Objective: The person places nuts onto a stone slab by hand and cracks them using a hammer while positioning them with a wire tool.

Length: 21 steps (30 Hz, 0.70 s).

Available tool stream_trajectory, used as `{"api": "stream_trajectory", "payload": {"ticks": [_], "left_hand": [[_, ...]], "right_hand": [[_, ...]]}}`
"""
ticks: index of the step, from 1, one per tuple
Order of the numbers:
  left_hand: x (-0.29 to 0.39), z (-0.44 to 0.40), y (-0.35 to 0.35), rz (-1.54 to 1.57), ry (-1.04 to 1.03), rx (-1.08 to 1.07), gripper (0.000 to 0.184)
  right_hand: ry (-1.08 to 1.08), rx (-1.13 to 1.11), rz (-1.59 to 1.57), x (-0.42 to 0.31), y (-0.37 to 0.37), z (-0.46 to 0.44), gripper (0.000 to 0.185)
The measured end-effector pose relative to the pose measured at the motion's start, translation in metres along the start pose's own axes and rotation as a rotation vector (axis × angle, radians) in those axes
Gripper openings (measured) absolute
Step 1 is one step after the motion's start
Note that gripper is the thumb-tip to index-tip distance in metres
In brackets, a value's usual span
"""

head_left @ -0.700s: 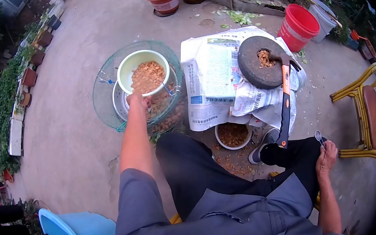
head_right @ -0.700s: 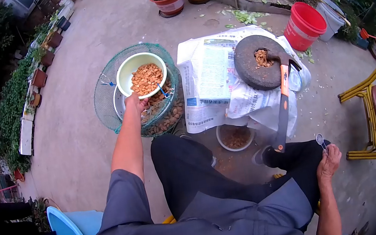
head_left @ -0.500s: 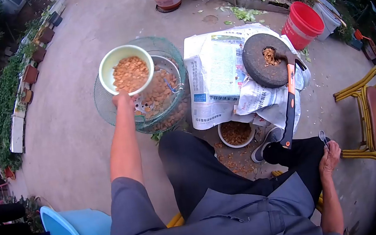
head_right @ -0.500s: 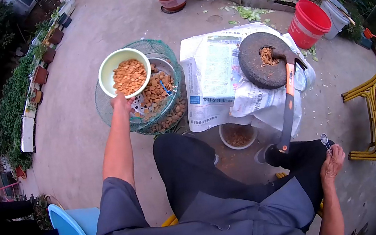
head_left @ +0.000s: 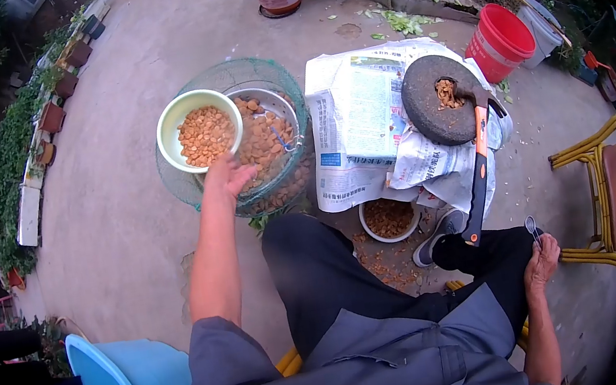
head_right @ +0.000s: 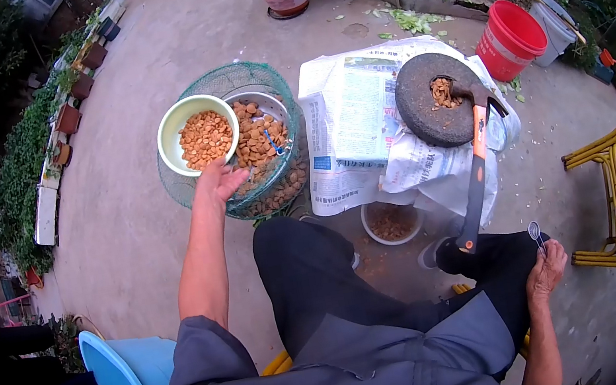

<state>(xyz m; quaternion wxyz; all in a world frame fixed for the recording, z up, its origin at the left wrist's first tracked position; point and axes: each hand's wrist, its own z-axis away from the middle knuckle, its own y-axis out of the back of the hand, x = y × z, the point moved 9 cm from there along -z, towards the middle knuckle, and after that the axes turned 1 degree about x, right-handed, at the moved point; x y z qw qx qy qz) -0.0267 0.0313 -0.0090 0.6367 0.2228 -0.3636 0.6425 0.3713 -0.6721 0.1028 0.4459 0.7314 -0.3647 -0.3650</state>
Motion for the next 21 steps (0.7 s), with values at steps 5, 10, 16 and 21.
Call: {"api": "stream_trajectory", "payload": {"ticks": [5, 10, 16, 21], "left_hand": [[-0.008, -0.024, -0.056, -1.378, -0.303, -0.188, 0.037], [-0.030, -0.042, -0.074, -1.843, -0.384, -0.191, 0.047], [-0.028, -0.038, -0.086, -1.487, -0.282, -0.034, 0.057], [-0.044, -0.082, -0.092, -1.083, -0.265, 0.025, 0.063]], "right_hand": [[-0.018, -0.014, 0.006, -0.009, 0.004, -0.003, 0.015], [-0.014, -0.014, 0.048, -0.003, 0.000, 0.000, 0.017], [-0.017, -0.028, 0.065, 0.002, -0.006, -0.005, 0.020], [-0.021, -0.044, 0.062, -0.009, -0.005, -0.009, 0.020]]}}
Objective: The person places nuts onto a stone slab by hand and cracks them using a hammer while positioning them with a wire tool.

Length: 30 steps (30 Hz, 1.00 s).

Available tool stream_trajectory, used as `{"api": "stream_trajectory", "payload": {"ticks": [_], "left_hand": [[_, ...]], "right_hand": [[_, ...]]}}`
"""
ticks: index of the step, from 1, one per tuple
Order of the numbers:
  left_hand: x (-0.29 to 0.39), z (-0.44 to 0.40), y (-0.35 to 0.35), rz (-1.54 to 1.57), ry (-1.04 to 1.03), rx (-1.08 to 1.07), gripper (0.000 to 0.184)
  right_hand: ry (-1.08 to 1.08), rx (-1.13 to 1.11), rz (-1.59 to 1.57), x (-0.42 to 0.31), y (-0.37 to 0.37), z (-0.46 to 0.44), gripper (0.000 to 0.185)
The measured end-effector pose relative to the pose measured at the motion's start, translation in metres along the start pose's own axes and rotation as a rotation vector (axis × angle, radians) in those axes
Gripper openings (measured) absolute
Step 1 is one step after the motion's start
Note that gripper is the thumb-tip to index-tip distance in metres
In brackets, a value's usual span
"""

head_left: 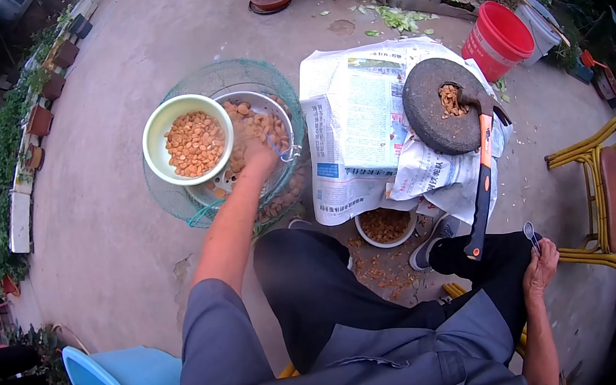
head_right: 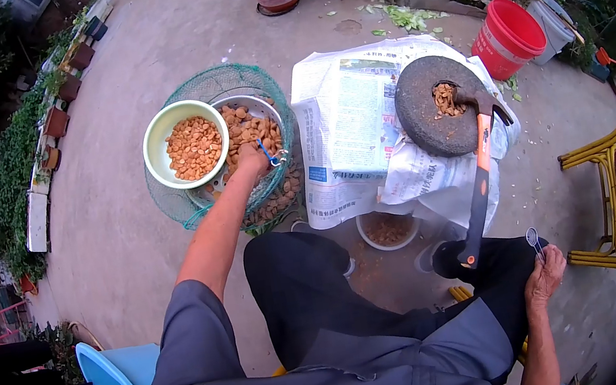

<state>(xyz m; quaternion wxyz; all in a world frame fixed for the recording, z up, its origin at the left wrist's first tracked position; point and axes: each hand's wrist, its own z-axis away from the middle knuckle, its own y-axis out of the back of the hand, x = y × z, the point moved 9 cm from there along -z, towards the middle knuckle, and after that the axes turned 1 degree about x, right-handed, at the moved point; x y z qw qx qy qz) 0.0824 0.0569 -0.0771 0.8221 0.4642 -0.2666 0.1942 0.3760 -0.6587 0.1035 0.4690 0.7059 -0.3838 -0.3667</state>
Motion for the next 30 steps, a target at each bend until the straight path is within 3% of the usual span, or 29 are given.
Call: {"api": "stream_trajectory", "payload": {"ticks": [1, 5, 6, 7, 9, 14, 18, 21, 22, 23, 28, 30], "left_hand": [[-0.007, -0.012, -0.007, 0.166, 0.031, 0.025, 0.063], [0.054, 0.019, 0.031, 0.099, -0.215, 0.259, 0.056], [0.045, 0.008, 0.029, 0.214, -0.155, 0.187, 0.064], [0.050, 0.002, 0.040, 0.286, -0.222, 0.302, 0.075], [0.059, 0.008, 0.054, 0.149, -0.278, 0.393, 0.074], [0.083, 0.013, 0.029, -0.358, -0.476, 0.180, 0.086], [0.096, 0.018, 0.011, -0.597, -0.498, 0.139, 0.093], [0.097, 0.019, 0.007, -0.606, -0.597, 0.163, 0.076], [0.099, 0.026, 0.005, -0.647, -0.696, 0.257, 0.062], [0.089, 0.022, -0.002, -0.609, -0.664, 0.169, 0.052], [0.093, 0.041, 0.000, -0.713, -0.769, 0.179, 0.036], [0.083, 0.033, -0.001, -0.690, -0.680, 0.106, 0.036]], "right_hand": [[-0.006, -0.001, -0.005, 0.001, -0.001, 0.000, 0.020], [0.027, 0.027, 0.010, 0.006, -0.004, -0.001, 0.019], [0.024, 0.023, 0.009, 0.006, -0.005, -0.002, 0.019], [0.020, 0.020, 0.009, 0.006, -0.005, -0.002, 0.019], [0.012, 0.013, 0.009, 0.006, -0.006, -0.003, 0.018], [-0.027, -0.019, 0.014, 0.003, -0.004, -0.005, 0.018], [-0.030, -0.006, -0.013, 0.004, -0.004, -0.005, 0.018], [-0.013, 0.008, -0.016, 0.000, -0.002, -0.005, 0.021], [0.002, 0.024, -0.018, 0.000, -0.001, -0.004, 0.022], [0.020, 0.038, -0.022, -0.002, 0.000, -0.005, 0.023], [-0.029, 0.043, -0.056, -0.015, 0.008, -0.009, 0.014], [-0.006, 0.061, -0.051, -0.017, 0.010, -0.009, 0.013]]}}
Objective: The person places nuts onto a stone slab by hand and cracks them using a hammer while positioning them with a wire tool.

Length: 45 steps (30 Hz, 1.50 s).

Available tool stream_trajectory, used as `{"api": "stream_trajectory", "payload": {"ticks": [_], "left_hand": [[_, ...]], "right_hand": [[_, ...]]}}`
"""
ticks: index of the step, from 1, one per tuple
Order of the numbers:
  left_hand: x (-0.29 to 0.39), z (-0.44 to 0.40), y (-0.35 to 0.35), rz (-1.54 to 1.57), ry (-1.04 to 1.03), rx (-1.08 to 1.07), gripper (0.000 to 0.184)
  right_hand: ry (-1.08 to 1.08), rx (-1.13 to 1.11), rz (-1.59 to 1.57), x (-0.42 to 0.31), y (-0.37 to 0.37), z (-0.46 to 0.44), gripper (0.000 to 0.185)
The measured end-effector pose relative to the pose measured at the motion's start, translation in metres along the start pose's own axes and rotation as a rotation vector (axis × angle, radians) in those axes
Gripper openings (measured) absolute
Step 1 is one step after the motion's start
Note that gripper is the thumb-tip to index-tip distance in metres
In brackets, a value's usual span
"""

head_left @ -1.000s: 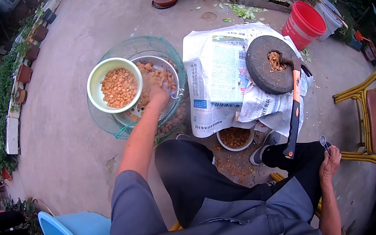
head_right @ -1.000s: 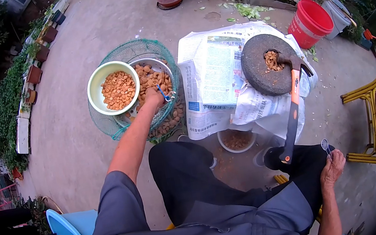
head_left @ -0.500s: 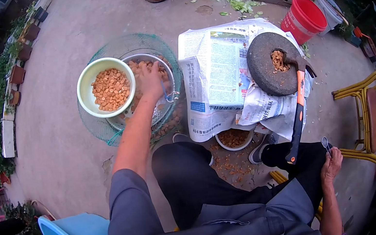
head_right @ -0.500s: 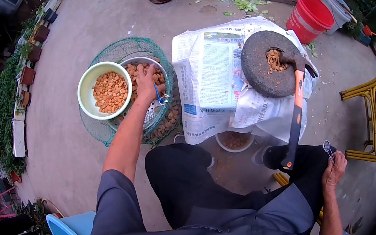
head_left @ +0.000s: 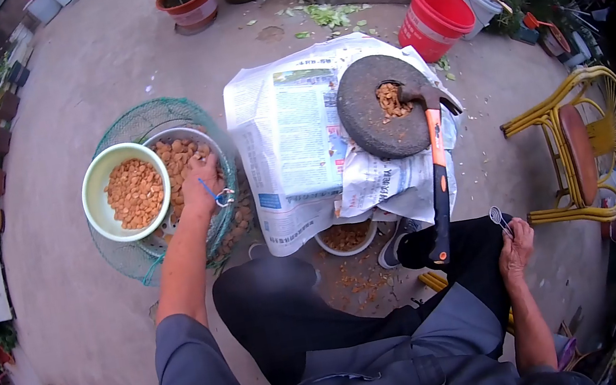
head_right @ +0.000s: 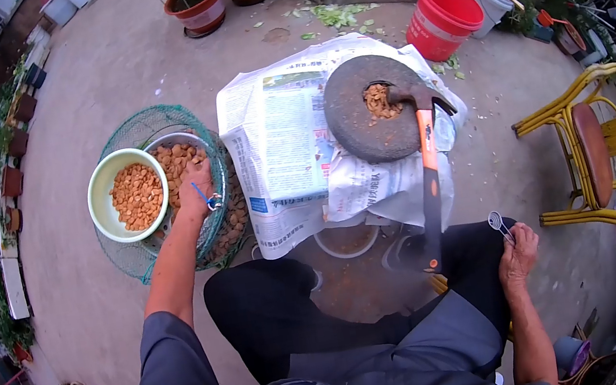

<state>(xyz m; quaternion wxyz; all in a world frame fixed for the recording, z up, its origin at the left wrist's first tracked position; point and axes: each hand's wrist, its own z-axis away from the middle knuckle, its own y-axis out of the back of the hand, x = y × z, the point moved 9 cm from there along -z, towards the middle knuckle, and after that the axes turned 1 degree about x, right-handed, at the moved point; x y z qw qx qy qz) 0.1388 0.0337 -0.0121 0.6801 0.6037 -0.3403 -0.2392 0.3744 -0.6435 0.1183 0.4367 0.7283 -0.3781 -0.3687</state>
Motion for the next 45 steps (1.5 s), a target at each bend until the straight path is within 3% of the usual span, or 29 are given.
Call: {"api": "stream_trajectory", "payload": {"ticks": [1, 2, 5, 8, 9, 14, 17, 18, 21, 22, 34, 41, 45], "left_hand": [[-0.003, 0.000, -0.003, 0.022, 0.029, -0.041, 0.036], [0.003, 0.007, 0.007, 0.011, -0.009, 0.086, 0.036], [-0.008, 0.010, -0.009, 0.160, 0.018, -0.073, 0.036], [-0.018, 0.012, -0.007, 0.129, 0.115, -0.029, 0.033], [-0.021, 0.013, -0.007, 0.264, 0.046, 0.025, 0.028], [-0.067, 0.007, -0.040, 0.462, 0.235, 0.031, 0.022], [-0.082, 0.008, -0.065, 1.138, 0.466, -0.014, 0.009], [-0.071, 0.012, -0.056, 1.251, 0.490, 0.009, 0.002], [-0.038, 0.034, -0.018, 1.390, 0.709, -0.153, 0.003], [-0.032, 0.038, -0.011, 1.408, 0.764, -0.116, 0.005], [-0.048, 0.041, 0.014, 1.532, 0.782, 0.063, 0.012], [-0.032, 0.047, 0.065, 1.577, 0.843, 0.299, 0.014], [0.006, 0.028, 0.102, 1.548, 0.631, 0.295, 0.013]], "right_hand": [[0.010, 0.011, 0.002, -0.001, 0.001, 0.000, 0.012], [0.006, 0.010, -0.007, -0.002, 0.003, 0.000, 0.010], [-0.009, 0.018, -0.026, -0.003, 0.005, 0.001, 0.010], [-0.005, 0.017, -0.032, -0.004, 0.008, 0.000, 0.009], [-0.005, 0.015, -0.032, -0.003, 0.008, 0.000, 0.009], [-0.023, 0.039, -0.061, -0.003, 0.013, 0.000, 0.009], [-0.025, 0.032, -0.076, -0.005, 0.014, 0.000, 0.009], [-0.020, 0.036, -0.077, -0.005, 0.015, 0.000, 0.009], [-0.019, 0.040, -0.081, -0.005, 0.016, 0.001, 0.008], [-0.024, 0.038, -0.084, -0.004, 0.016, 0.002, 0.008], [-0.043, 0.048, -0.112, -0.006, 0.021, 0.002, 0.008], [-0.028, 0.064, -0.144, -0.003, 0.020, 0.004, 0.010], [-0.057, 0.067, -0.165, -0.004, 0.022, 0.004, 0.012]]}}
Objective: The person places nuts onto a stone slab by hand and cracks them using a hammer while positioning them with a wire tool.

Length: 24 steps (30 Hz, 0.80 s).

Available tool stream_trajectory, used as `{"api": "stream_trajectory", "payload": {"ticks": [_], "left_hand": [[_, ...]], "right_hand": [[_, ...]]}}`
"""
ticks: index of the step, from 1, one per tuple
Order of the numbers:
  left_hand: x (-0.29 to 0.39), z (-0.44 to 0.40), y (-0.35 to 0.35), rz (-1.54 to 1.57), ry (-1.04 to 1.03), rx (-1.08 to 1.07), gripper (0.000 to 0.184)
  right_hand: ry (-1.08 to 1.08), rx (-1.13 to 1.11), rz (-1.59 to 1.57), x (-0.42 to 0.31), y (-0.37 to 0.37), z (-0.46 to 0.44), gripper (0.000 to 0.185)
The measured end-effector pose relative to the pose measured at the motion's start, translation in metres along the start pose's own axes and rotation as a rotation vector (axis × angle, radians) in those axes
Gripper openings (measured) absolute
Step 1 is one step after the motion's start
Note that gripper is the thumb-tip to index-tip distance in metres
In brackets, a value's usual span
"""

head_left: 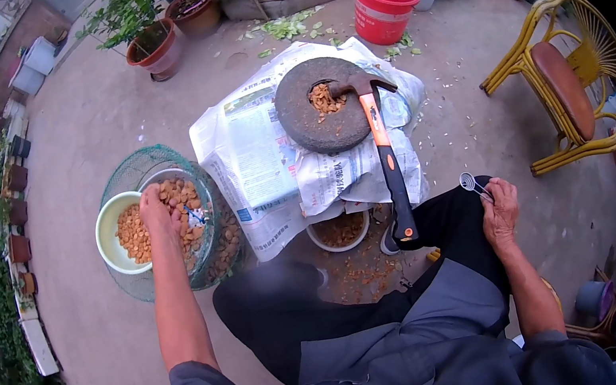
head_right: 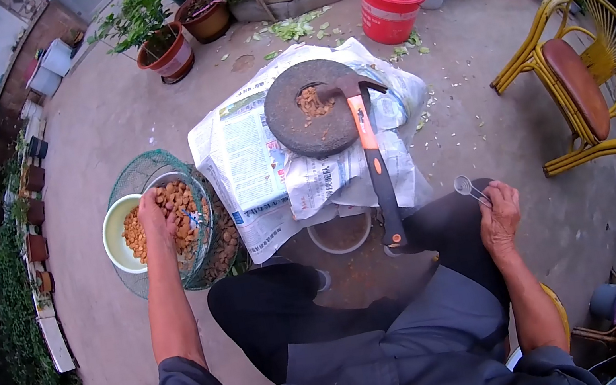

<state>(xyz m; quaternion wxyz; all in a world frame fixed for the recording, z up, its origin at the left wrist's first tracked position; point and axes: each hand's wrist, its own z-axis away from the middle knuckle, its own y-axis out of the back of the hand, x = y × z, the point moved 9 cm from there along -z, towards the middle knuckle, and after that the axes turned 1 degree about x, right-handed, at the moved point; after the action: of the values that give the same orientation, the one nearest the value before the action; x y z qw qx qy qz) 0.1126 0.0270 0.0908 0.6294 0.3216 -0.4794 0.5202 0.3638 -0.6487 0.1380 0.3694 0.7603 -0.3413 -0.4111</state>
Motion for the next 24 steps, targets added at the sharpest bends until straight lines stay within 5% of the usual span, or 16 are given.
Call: {"api": "stream_trajectory", "payload": {"ticks": [8, 12, 14, 16, 24], "left_hand": [[0.017, 0.088, -0.201, -0.040, -0.105, -0.446, 0.018], [0.002, 0.113, -0.289, -0.179, -0.439, -0.521, 0.012], [0.012, 0.134, -0.315, -0.354, -0.805, -0.443, 0.012], [0.004, 0.143, -0.334, -0.620, -0.951, -0.417, 0.018], [-0.016, 0.177, -0.347, -0.952, -1.149, -0.395, 0.031]], "right_hand": [[0.013, 0.006, -0.002, -0.006, 0.003, -0.001, 0.015], [0.026, 0.018, -0.020, -0.008, 0.006, -0.002, 0.015], [0.030, 0.019, -0.030, -0.005, 0.006, -0.001, 0.015], [0.030, 0.027, -0.050, -0.005, 0.008, -0.001, 0.016], [0.007, 0.036, -0.132, 0.000, 0.013, -0.002, 0.017]]}}
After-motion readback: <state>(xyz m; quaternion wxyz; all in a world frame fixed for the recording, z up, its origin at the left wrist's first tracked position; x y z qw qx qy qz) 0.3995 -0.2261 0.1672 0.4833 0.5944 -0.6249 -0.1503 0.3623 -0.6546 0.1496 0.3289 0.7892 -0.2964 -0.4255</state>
